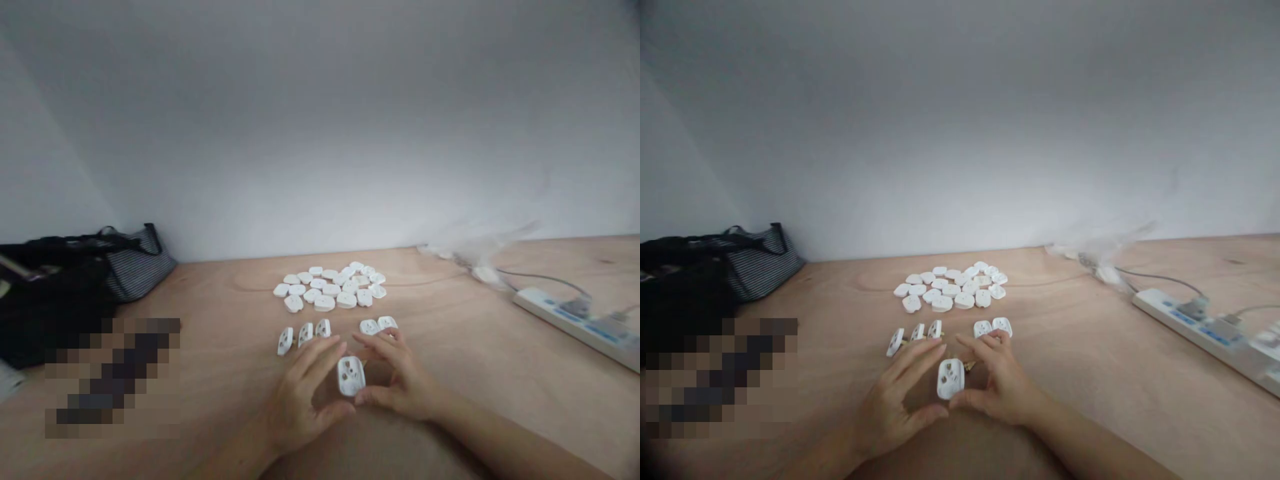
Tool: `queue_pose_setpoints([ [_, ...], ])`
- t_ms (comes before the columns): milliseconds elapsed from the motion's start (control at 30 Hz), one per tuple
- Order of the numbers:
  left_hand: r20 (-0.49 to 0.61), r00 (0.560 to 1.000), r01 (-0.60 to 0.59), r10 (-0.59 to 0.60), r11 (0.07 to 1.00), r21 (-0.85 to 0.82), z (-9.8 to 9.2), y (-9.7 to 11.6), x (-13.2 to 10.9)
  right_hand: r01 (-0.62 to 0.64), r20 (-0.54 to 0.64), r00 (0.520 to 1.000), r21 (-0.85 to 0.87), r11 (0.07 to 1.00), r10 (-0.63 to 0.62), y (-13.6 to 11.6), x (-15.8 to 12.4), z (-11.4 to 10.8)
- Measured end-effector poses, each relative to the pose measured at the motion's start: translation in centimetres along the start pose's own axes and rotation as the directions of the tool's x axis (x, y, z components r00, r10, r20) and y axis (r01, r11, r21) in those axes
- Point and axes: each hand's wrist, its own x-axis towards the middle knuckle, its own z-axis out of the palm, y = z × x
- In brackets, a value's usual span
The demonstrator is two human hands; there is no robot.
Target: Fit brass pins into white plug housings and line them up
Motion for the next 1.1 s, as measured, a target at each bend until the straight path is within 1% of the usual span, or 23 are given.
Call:
queue_pose_setpoints([
  [100, 0.07, 0.992, 0.108, -0.102, 0.99, -0.093, 0.1, 0.0, 0.3, -0.023, 0.024, 0.999, -0.035, 0.999, 0.024, -0.1, 0.1, 0.1],
  [167, 0.117, 0.985, 0.143, -0.128, 0.981, -0.133, -0.1, 0.2, 0.6, -0.009, 0.045, 0.999, -0.045, 0.999, 0.011, -0.2, 0.3, 0.0],
  [233, 0.134, 0.98, 0.167, -0.147, 0.974, -0.154, -0.3, 0.4, 0.8, 0.009, 0.08, 0.997, -0.042, 0.999, -0.006, -0.1, 0.5, -0.3],
  [300, 0.125, 0.976, 0.195, -0.176, 0.968, -0.159, -0.5, 0.5, 0.9, 0.006, 0.124, 0.992, -0.056, 0.998, 0.001, 0.0, 0.8, -0.9],
  [400, 0.069, 0.966, 0.258, -0.25, 0.956, -0.14, -0.5, 0.3, 0.7, -0.026, 0.181, 0.982, -0.151, 0.988, 0.054, 0.5, 1.3, -1.8],
  [467, 0.037, 0.954, 0.3, -0.298, 0.945, -0.131, -0.4, 0.2, 0.6, -0.036, 0.205, 0.976, -0.202, 0.979, 0.078, 0.8, 1.4, -2.1],
  [533, 0.03, 0.946, 0.323, -0.322, 0.937, -0.134, -0.3, 0.0, 0.6, -0.024, 0.231, 0.97, -0.214, 0.976, 0.075, 0.9, 1.5, -2.1],
  [633, 0.041, 0.944, 0.33, -0.328, 0.932, -0.148, -0.2, 0.0, 0.6, -0.011, 0.254, 0.965, -0.209, 0.978, 0.065, 0.9, 1.5, -1.9],
  [833, 0.072, 0.962, 0.274, -0.265, 0.945, -0.18, 0.0, -0.1, 0.5, 0.003, 0.307, 0.95, -0.174, 0.985, 0.051, 0.4, 1.5, -2.0],
  [967, 0.089, 0.963, 0.264, -0.253, 0.951, -0.16, -0.2, 0.1, 0.6, 0.034, 0.358, 0.933, -0.148, 0.988, 0.022, 0.4, 1.5, -1.9],
  [1033, 0.085, 0.966, 0.256, -0.246, 0.955, -0.147, -0.3, 0.1, 0.6, 0.033, 0.347, 0.937, -0.152, 0.988, 0.022, 0.4, 1.4, -1.8],
  [1100, 0.08, 0.968, 0.246, -0.237, 0.959, -0.141, -0.3, 0.2, 0.7, 0.023, 0.311, 0.95, -0.159, 0.987, 0.028, 0.3, 1.4, -1.7],
])
